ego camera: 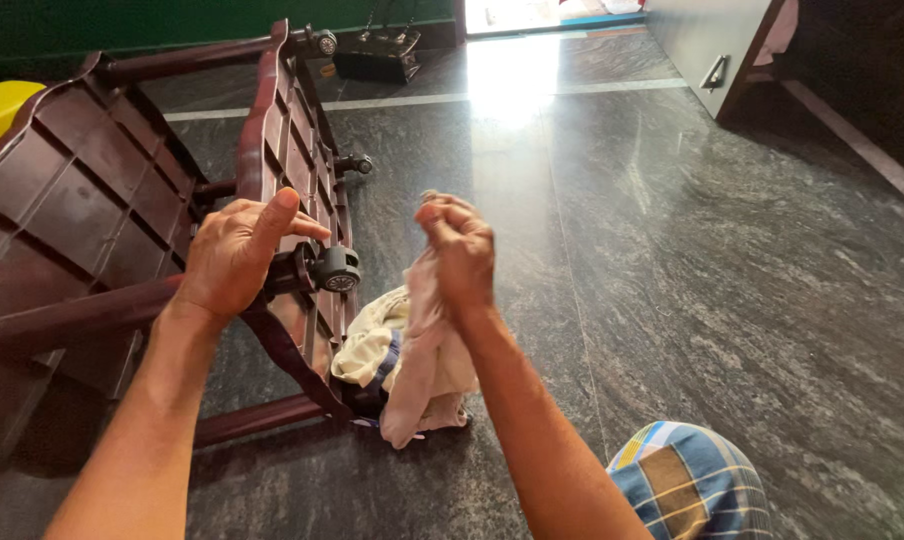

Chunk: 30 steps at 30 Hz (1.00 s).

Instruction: The person cleans the underside of an overturned wooden chair using a cloth and a toothbrush. They wipe the surface and scrub the crevices and wheels.

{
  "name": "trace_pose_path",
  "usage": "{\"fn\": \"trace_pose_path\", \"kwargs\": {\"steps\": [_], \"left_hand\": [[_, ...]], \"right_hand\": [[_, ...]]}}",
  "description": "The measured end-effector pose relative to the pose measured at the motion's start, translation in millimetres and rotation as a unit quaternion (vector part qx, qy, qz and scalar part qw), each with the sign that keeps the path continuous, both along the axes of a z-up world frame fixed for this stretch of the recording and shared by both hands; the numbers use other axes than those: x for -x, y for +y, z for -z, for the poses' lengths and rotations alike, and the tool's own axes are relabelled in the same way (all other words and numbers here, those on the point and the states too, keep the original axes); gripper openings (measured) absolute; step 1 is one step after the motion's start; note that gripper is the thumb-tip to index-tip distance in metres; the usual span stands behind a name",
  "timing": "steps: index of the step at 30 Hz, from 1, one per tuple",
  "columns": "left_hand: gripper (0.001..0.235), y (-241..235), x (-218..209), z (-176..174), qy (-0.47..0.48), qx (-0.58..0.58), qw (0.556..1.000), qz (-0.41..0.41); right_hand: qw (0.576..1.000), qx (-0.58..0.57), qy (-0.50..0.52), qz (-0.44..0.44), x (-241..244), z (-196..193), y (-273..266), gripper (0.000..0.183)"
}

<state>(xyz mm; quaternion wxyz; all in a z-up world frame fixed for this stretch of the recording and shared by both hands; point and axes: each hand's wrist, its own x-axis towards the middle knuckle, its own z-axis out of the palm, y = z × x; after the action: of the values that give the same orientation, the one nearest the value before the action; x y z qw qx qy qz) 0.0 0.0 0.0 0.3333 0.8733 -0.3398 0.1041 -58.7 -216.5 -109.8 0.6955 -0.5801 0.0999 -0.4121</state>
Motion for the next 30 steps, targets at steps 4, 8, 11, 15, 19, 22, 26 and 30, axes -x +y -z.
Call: {"fn": "trace_pose_path", "kwargs": {"steps": [4,8,11,15,19,22,26,30], "left_hand": [[0.088,1,-4,2,-0.005,-0.010,1.000,-0.006],[0.091,-3,-4,2,-0.042,-0.036,0.998,-0.002],[0.091,-3,-3,-1,-0.043,-0.036,0.998,0.017],[0.089,-6,-1,-2,-0.034,-0.029,0.999,0.015],[0.099,-4,0,1,0.078,0.043,0.996,-0.029],[0.110,-2,-5,3,0.126,0.165,0.976,0.066],[0.117,2,-10,-1,0.189,0.231,0.950,0.092],[0.119,4,-11,6,0.165,0.209,0.962,0.054]], "right_hand": [[0.994,-0.083,0.059,0.043,-6,-3,-35,0.027],[0.991,-0.069,0.107,0.037,-8,4,-59,0.032],[0.995,-0.085,0.049,-0.025,-14,24,-64,0.054],[0.966,-0.252,0.007,-0.061,-25,37,-62,0.058],[0.907,-0.361,0.022,-0.215,-18,-8,-46,0.054],[0.906,-0.251,0.002,-0.342,0,-51,-18,0.065],[0.968,0.134,0.007,-0.211,17,-66,50,0.071],[0.823,0.547,-0.128,0.080,22,-47,83,0.036]]}}
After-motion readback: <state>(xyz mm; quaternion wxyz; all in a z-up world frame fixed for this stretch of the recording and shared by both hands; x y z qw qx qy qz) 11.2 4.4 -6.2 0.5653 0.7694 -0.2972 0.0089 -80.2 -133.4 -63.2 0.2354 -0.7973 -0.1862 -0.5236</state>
